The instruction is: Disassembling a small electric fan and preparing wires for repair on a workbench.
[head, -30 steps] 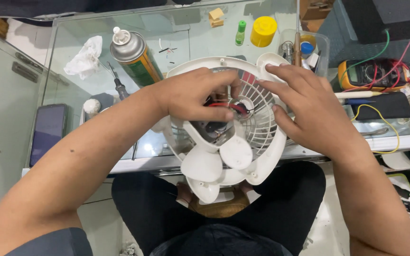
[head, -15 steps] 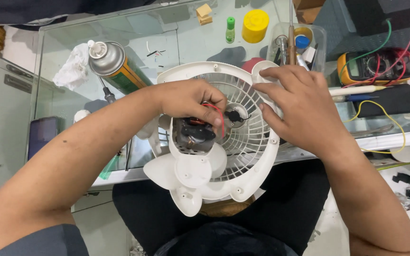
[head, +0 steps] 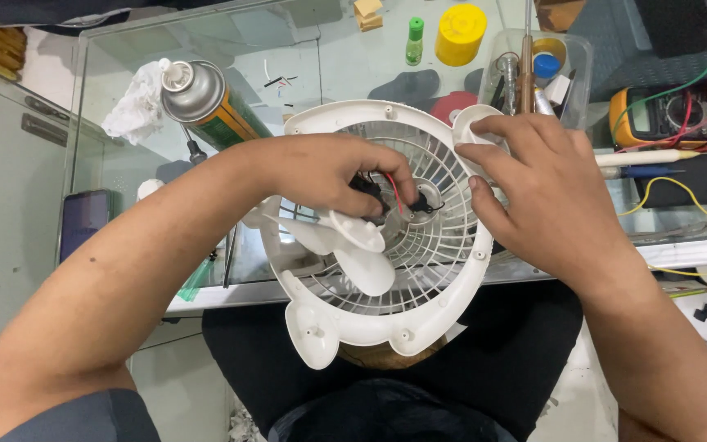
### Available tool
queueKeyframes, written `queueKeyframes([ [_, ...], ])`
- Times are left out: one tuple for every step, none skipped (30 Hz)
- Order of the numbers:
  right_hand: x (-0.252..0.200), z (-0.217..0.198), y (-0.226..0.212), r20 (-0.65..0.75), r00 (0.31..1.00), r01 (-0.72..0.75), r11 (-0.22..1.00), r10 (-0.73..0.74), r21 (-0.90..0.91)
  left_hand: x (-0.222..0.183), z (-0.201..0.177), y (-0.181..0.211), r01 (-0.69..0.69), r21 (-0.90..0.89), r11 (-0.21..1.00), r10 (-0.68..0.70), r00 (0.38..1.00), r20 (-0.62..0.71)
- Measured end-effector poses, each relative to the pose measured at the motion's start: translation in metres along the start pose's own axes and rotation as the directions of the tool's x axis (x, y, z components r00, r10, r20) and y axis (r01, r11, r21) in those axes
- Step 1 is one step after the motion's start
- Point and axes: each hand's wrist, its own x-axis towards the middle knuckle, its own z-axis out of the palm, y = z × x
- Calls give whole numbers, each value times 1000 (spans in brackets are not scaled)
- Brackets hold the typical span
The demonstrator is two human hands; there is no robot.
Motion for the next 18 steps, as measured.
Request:
queueKeyframes([
  [-1,0,0,8,1000,-2,1000,2,4,-3,1,-1,-49,30,998,50,998,-37],
  [0,-1,0,11,1000,-4,1000,4,4,-7,1,5,-50,28,998,51,998,-34],
  [1,-1,0,18,1000,12,1000,-12,-19,-11,1,12,87,123,989,-83,996,-37],
  [2,-2,1,26,999,29,999,-28,-42,-14,0,19,221,216,951,-214,975,-54],
  [4,-4,0,29,999,28,999,-27,-43,-17,0,32,218,214,952,-211,976,-52],
  [7,-7,0,7,992,126,976,-127,-177,-21,-1,45,362,233,903,-348,932,-99],
  [10,-9,-1,-7,973,216,926,-229,-309,-25,-2,58,500,245,831,-477,866,-151],
  [14,-5,1,-6,973,216,926,-229,-308,-26,-2,61,500,243,831,-477,866,-150],
  [18,-1,2,139,947,312,933,-290,-180,-27,-2,63,560,250,790,-545,828,-130],
  [22,3,3,272,893,382,923,-358,-39,-29,-2,65,616,257,744,-611,784,-111],
  [28,5,3,275,891,384,922,-360,-38,-30,-2,59,615,254,746,-610,785,-110],
  [33,8,3,396,861,366,930,-318,-48,-31,-1,53,567,324,757,-574,814,-85],
  [39,10,3,511,816,347,936,-269,-63,-32,0,47,513,391,764,-537,842,-57],
  [48,7,-2,515,814,349,935,-269,-64,-31,-1,47,511,388,767,-534,844,-57],
  [57,5,-7,570,790,329,941,-225,-85,-32,-1,47,500,388,774,-521,852,-58],
  [67,3,-13,620,763,310,945,-180,-107,-32,-1,47,488,388,782,-508,859,-58],
  [76,0,-15,621,763,308,945,-179,-106,-32,0,42,487,389,782,-507,860,-56],
  [86,-3,-17,651,747,253,964,-139,-85,-31,1,36,466,377,800,-477,876,-71],
])
